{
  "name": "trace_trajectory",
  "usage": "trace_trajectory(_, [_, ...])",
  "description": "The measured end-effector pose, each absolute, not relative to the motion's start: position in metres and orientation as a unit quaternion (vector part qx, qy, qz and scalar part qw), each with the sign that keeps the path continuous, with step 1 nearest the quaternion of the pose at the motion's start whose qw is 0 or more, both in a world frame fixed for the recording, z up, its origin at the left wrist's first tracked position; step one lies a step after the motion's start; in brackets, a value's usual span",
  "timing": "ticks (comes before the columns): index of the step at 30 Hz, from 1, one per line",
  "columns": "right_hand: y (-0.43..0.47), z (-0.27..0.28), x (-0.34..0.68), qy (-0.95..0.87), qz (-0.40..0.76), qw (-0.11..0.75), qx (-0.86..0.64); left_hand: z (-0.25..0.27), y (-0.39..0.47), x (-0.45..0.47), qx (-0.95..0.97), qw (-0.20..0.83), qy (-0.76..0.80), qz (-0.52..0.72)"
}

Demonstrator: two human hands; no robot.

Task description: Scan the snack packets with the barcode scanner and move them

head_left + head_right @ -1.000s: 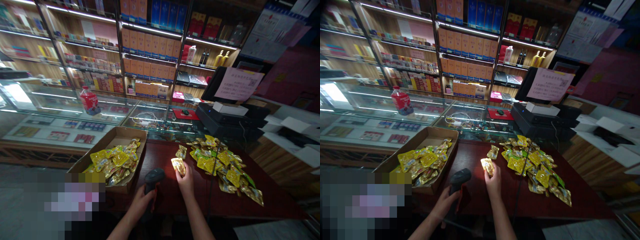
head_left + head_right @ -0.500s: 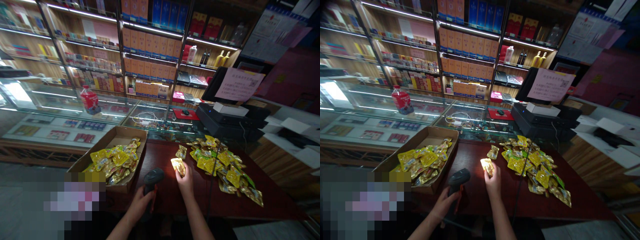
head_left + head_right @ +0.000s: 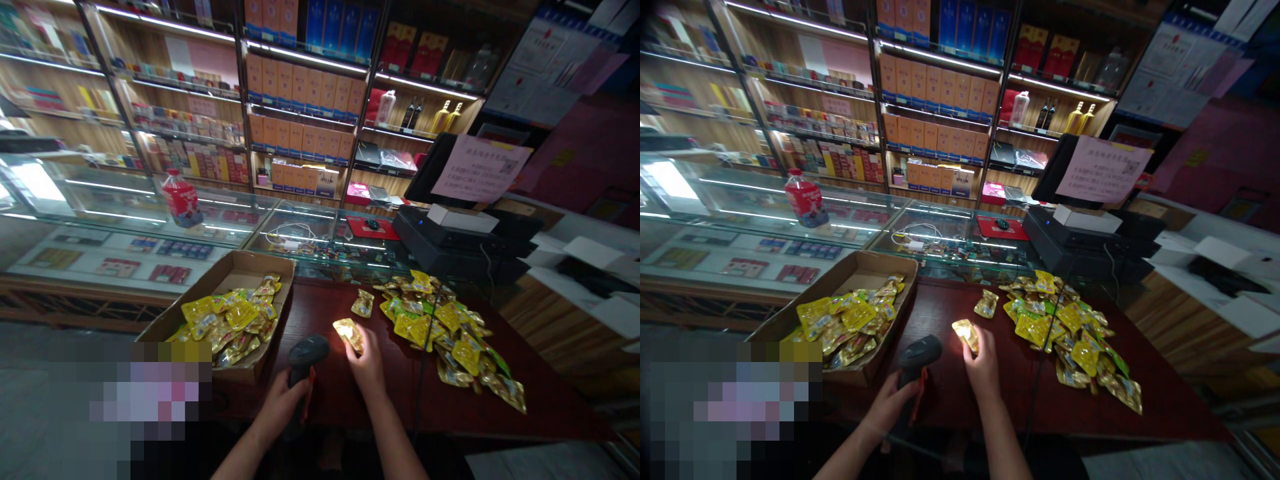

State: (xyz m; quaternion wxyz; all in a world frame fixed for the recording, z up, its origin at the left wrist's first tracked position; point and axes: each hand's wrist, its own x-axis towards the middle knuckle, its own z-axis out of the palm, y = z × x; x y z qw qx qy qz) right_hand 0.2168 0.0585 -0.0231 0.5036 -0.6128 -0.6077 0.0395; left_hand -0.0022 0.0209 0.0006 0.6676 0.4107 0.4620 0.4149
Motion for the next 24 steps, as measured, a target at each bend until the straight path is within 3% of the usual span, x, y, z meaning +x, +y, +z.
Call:
trace_trajectory(11, [0.055,-0.022,0.219,-0.602,0.081,0.483,-0.631,0.006,0.018,-0.002,0.399,0.669,0.462,0.425])
trace_trajectory(16, [0.070,-0.022,0.225,-0.501,0.172,0.510,-0.678,0.012,0.013,-0.002,0.390,0.690,0.432,0.431])
trace_trajectory(21, [0.117,0.045,0.162,-0.588,0.357,0.462,-0.560,0.006,0.015,-0.002,0.382,0.699,0.412,0.442])
trace_trajectory(24, [0.155,0.089,0.102,-0.586,0.431,0.476,-0.495,0.003,0.015,-0.001,0.378,0.693,0.426,0.442])
